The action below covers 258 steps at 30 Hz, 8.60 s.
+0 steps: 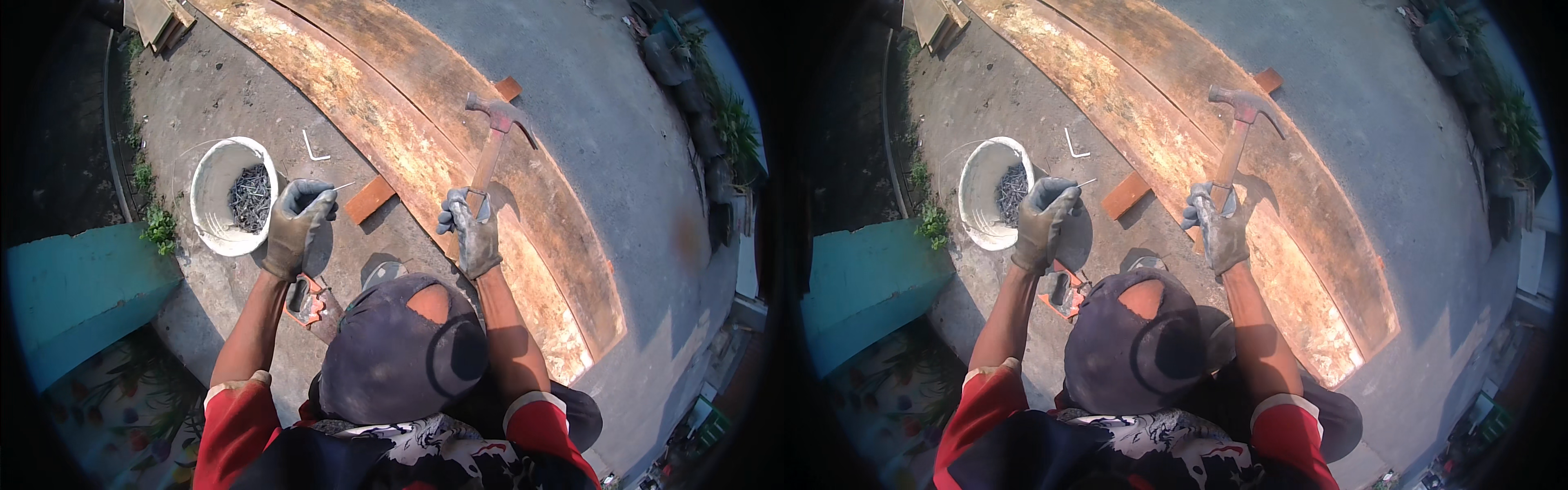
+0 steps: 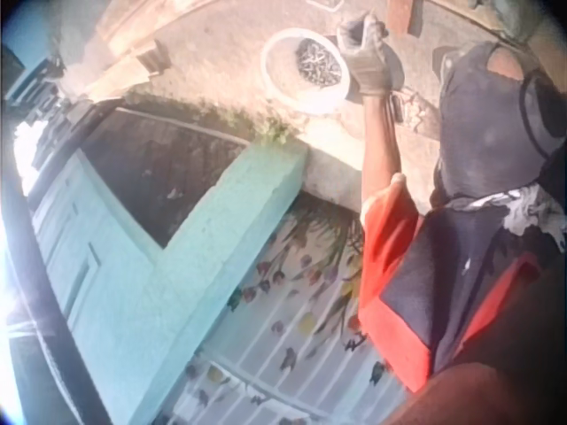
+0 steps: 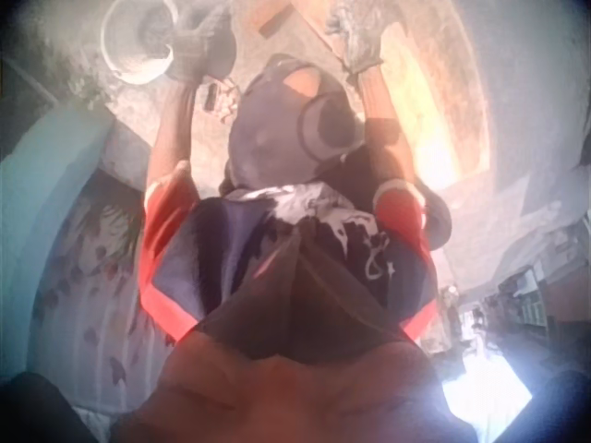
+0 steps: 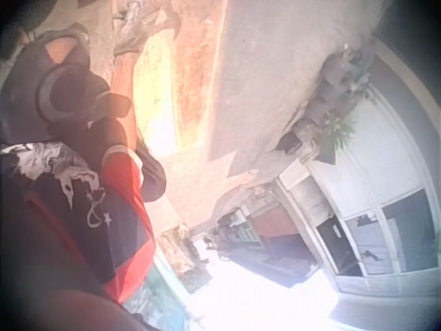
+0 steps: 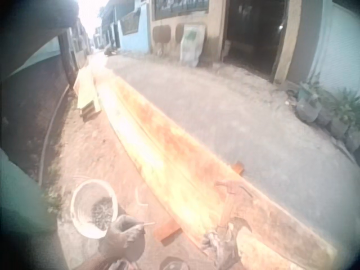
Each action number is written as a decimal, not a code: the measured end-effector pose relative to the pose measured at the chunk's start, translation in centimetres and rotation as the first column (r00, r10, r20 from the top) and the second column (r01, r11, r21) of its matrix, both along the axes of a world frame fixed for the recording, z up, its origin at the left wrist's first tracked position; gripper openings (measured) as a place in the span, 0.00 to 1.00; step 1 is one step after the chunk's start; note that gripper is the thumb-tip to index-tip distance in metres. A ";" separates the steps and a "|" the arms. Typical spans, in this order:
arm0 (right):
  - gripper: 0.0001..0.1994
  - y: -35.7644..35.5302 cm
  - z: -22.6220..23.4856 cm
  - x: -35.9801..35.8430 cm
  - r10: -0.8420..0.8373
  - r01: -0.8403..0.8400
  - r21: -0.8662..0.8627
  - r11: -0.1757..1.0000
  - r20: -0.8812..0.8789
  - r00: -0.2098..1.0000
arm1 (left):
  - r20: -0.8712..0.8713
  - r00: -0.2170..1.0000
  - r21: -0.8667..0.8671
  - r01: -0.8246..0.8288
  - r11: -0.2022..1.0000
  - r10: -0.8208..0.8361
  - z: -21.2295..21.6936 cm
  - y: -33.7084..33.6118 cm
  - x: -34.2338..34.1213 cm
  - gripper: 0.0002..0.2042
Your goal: The person hammers nails into wooden planks to join them together. They then retrieve a smaller piece of wood, saw it to size, and nail it onto the planks. The person works outdoors on a concrete surface, using a hammer, hand saw, and nails from a bucket.
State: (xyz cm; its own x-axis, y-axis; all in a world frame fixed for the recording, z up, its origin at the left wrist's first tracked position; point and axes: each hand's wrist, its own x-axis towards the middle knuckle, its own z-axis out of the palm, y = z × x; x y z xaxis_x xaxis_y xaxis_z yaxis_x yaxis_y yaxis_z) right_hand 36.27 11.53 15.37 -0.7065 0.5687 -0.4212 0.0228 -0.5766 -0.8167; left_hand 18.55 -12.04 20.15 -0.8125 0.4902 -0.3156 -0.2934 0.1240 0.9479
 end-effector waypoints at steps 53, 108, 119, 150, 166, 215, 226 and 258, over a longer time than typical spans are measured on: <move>0.23 2.6 -2.4 0.8 -0.115 -0.464 0.816 0.345 0.527 0.842 | -0.543 0.832 -0.500 -0.215 0.839 -0.110 -17.6 7.5 3.1 0.33; 0.17 1.8 -1.7 5.2 -0.192 -0.242 0.586 0.773 0.580 0.792 | -0.333 0.721 -0.934 -0.163 0.319 -0.607 -9.7 -11.3 -11.6 0.14; 0.12 3.4 -3.7 6.6 -0.193 -0.083 0.475 0.876 0.504 0.842 | -0.301 0.801 -0.922 -0.106 0.373 -0.517 -10.0 -11.3 -12.2 0.16; 0.11 0.1 0.1 4.2 -0.081 -0.216 0.603 0.768 0.426 0.901 | -0.228 0.973 -0.083 0.007 0.997 -0.025 -13.4 9.8 -2.0 0.14; 0.18 -2.5 1.4 2.5 0.036 -0.457 0.764 0.455 0.497 0.867 | -0.634 0.762 -0.207 -0.005 0.978 -0.130 -17.0 12.1 -0.1 0.11; 0.16 0.1 -2.4 2.9 0.131 -0.514 0.748 0.420 0.510 0.850 | -0.459 0.884 -0.539 -0.203 0.818 -0.083 -17.2 -1.4 5.7 0.22; 0.17 1.4 -7.9 5.6 0.157 -0.334 0.650 0.682 0.317 0.935 | -0.048 0.991 -0.328 -0.136 0.935 0.127 -16.2 2.9 7.6 0.31; 0.18 26.8 38.2 17.5 -0.068 -0.423 0.181 0.888 0.961 0.268 | 0.427 0.904 -0.853 0.392 0.345 0.026 35.0 -21.6 8.2 0.20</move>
State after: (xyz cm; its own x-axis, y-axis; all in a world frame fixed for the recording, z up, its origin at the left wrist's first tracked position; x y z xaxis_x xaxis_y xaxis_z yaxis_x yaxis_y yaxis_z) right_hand 53.75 38.33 53.59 -0.0656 0.7447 -0.6642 0.9569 -0.1418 -0.2535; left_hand 26.75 -33.66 55.16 -0.4887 -0.1480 -0.8598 -0.3771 0.9245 0.0552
